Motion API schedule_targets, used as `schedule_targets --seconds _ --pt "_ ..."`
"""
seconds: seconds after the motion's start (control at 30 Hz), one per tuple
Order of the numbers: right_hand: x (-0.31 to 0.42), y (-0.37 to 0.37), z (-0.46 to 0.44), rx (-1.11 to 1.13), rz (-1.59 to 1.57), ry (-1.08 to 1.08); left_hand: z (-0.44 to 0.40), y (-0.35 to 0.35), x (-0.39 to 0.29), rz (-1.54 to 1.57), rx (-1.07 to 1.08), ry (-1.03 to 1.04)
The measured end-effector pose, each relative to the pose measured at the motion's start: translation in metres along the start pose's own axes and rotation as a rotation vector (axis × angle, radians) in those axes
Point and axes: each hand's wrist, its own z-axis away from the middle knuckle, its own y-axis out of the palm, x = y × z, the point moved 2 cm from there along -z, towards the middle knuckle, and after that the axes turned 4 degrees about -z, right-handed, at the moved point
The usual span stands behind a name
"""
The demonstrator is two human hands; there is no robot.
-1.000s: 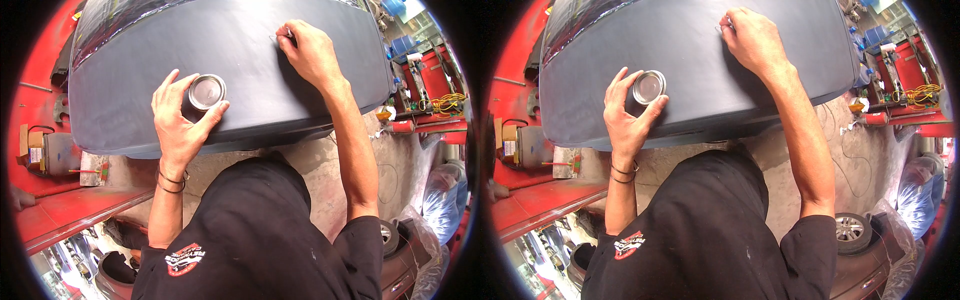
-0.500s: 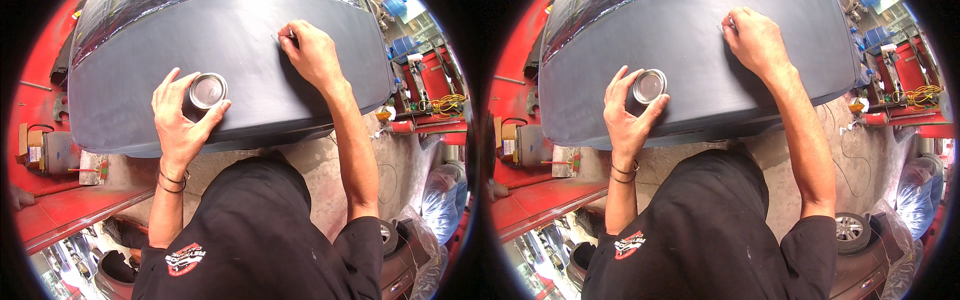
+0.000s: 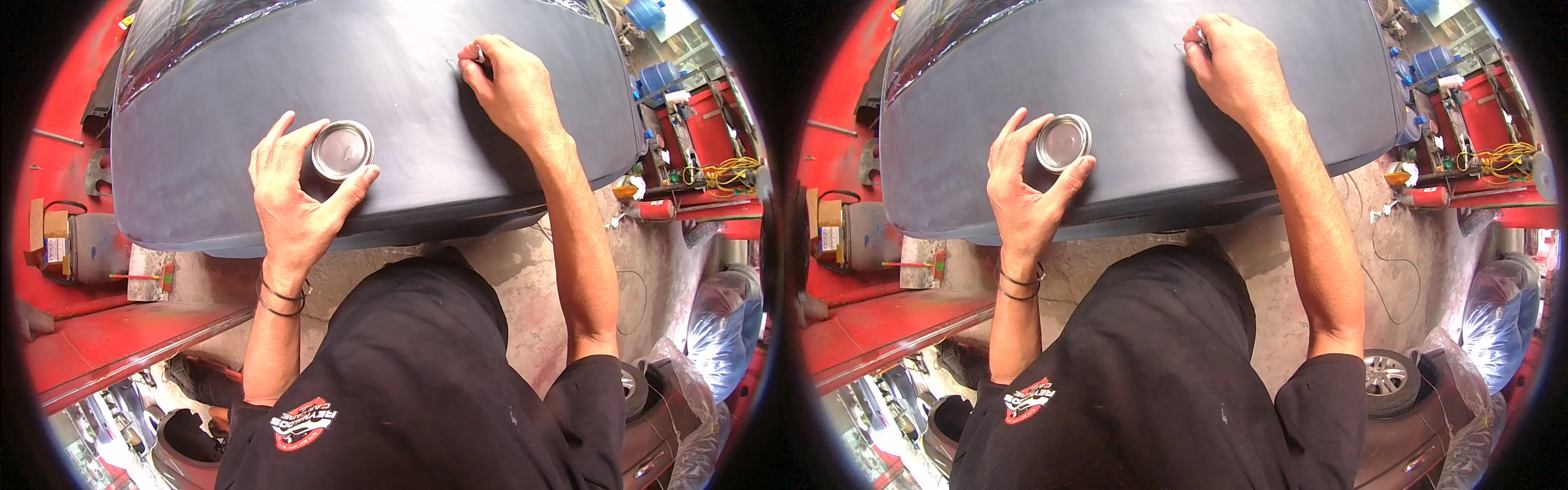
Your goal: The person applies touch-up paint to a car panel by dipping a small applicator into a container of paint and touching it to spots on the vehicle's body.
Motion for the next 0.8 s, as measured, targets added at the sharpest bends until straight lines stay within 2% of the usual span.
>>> schedule_targets --seconds 0.4,0.5,0.6,0.8 --pt "0.003 -0.004 0.001 -0.046 0.017 -0.029 0.0 0.001 0.001 0.003 -0.012 0.022" --pt "0.042 -0.021 0.003 -0.014 -0.163 -0.072 -0.002 0.002 -0.001 -0.013 -0.023 0.035" --pt "0.085 -0.025 0.005 0.061 -0.343 -0.267 -0.003 0.002 -0.002 -0.016 -0.023 0.03" --pt "0.119 -0.013 0.007 0.208 -0.188 -0.366 -0.002 0.002 -0.003 0.001 -0.012 0.026"
